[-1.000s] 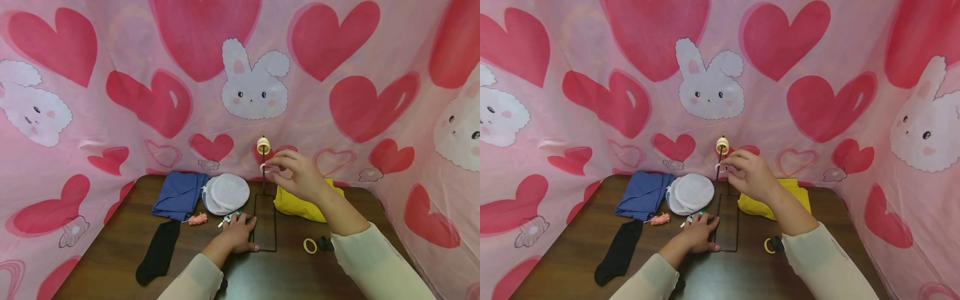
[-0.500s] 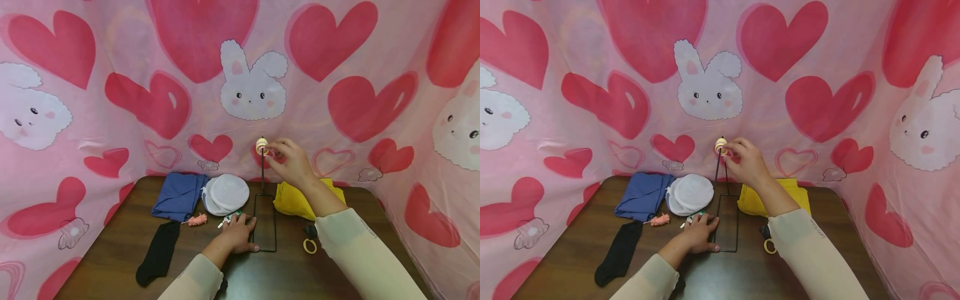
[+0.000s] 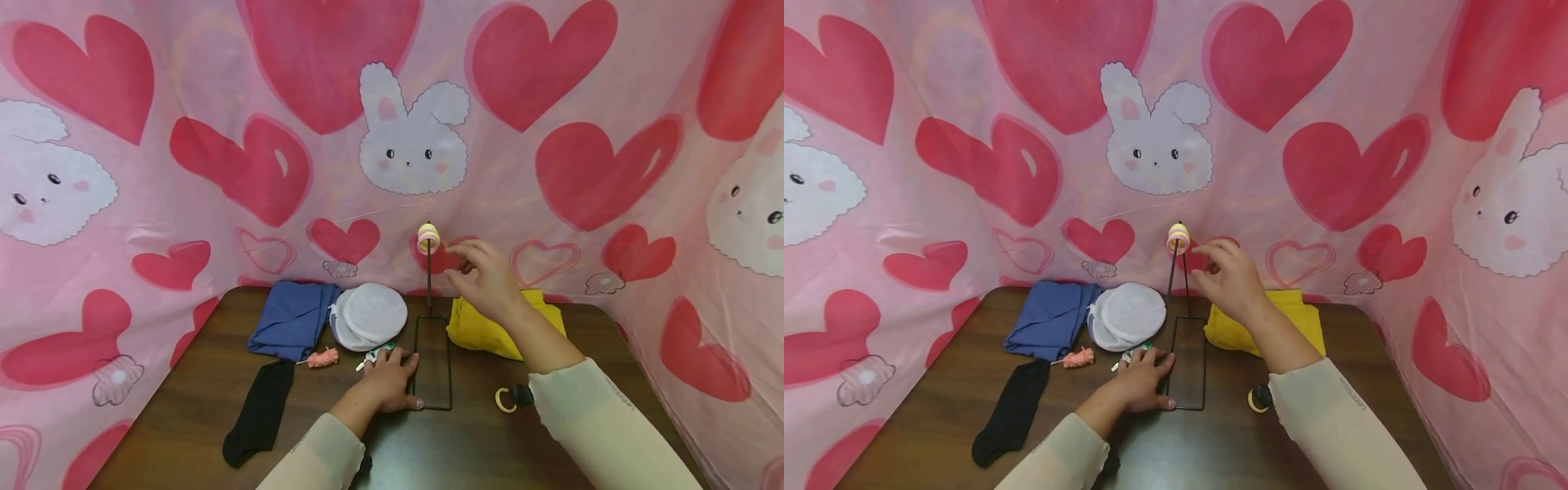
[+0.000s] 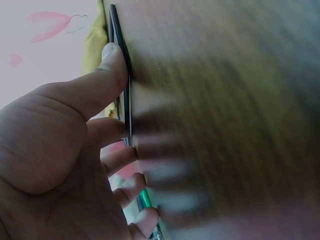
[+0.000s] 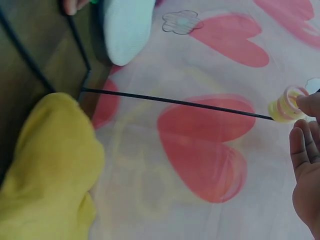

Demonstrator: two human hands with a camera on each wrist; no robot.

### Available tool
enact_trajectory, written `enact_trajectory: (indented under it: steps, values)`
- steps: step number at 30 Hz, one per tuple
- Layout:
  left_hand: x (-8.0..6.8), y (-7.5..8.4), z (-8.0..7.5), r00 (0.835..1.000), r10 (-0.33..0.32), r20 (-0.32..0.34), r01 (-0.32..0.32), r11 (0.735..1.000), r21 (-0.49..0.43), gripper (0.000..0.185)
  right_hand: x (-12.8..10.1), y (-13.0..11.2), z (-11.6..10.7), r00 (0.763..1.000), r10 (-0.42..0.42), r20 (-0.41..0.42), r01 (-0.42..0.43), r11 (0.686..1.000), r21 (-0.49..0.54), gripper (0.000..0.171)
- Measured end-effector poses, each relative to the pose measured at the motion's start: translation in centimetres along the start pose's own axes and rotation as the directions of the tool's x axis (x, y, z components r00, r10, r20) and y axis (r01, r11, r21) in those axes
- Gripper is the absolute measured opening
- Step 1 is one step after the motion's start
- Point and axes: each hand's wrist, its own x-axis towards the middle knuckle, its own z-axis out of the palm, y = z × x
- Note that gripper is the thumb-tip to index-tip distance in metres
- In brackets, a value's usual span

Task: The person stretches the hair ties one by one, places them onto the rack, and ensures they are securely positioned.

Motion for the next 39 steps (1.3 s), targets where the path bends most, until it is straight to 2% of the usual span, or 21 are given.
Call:
enact_trajectory:
  steps: [5, 10, 15, 22, 28, 30, 32, 37, 39]
  values:
    - [-0.1, -0.1, -0.1, 1.000, -0.002, 0.001, 0.002, 1.000, -0.006, 0.095, -3.0, 0.3, -0.7, 0.999, -0.006, 0.043, 0.007, 1.000, -0.008, 0.034]
    - [0.0, -0.2, 0.0, 1.000, 0.000, -0.001, 0.000, 1.000, -0.009, 0.095, -6.3, 1.4, -1.0, 0.997, -0.034, 0.075, 0.034, 0.999, 0.010, 0.037]
    - [0.1, -0.1, 0.1, 1.000, -0.004, 0.005, 0.004, 1.000, -0.004, 0.095, -9.4, 2.5, -1.3, 0.991, -0.028, 0.134, 0.028, 1.000, 0.004, 0.040]
    - [0.1, -0.1, 0.2, 1.000, -0.013, 0.016, 0.013, 1.000, -0.010, 0.096, -12.9, 4.2, -1.8, 0.973, 0.009, 0.230, -0.011, 1.000, 0.009, 0.044]
    - [0.2, -0.2, 0.2, 1.000, -0.009, 0.014, 0.009, 1.000, -0.007, 0.096, -15.6, 5.6, -2.3, 0.946, 0.032, 0.322, -0.023, 0.999, -0.031, 0.042]
    - [0.2, -0.2, 0.2, 1.000, -0.008, 0.014, 0.008, 1.000, -0.008, 0.095, -16.3, 5.9, -2.4, 0.928, 0.050, 0.368, -0.029, 0.998, -0.062, 0.042]
    - [0.2, -0.2, 0.2, 1.000, -0.006, 0.014, 0.006, 1.000, -0.012, 0.096, -17.0, 6.2, -2.5, 0.897, 0.089, 0.433, -0.053, 0.994, -0.095, 0.045]
    - [0.1, -0.1, 0.2, 1.000, -0.006, 0.010, 0.006, 1.000, -0.012, 0.096, -17.9, 6.9, -2.9, 0.779, 0.179, 0.601, -0.138, 0.984, -0.114, 0.056]
    - [0.2, -0.1, 0.2, 1.000, -0.005, 0.007, 0.005, 1.000, -0.011, 0.096, -18.1, 7.2, -3.0, 0.746, 0.188, 0.639, -0.157, 0.982, -0.105, 0.061]
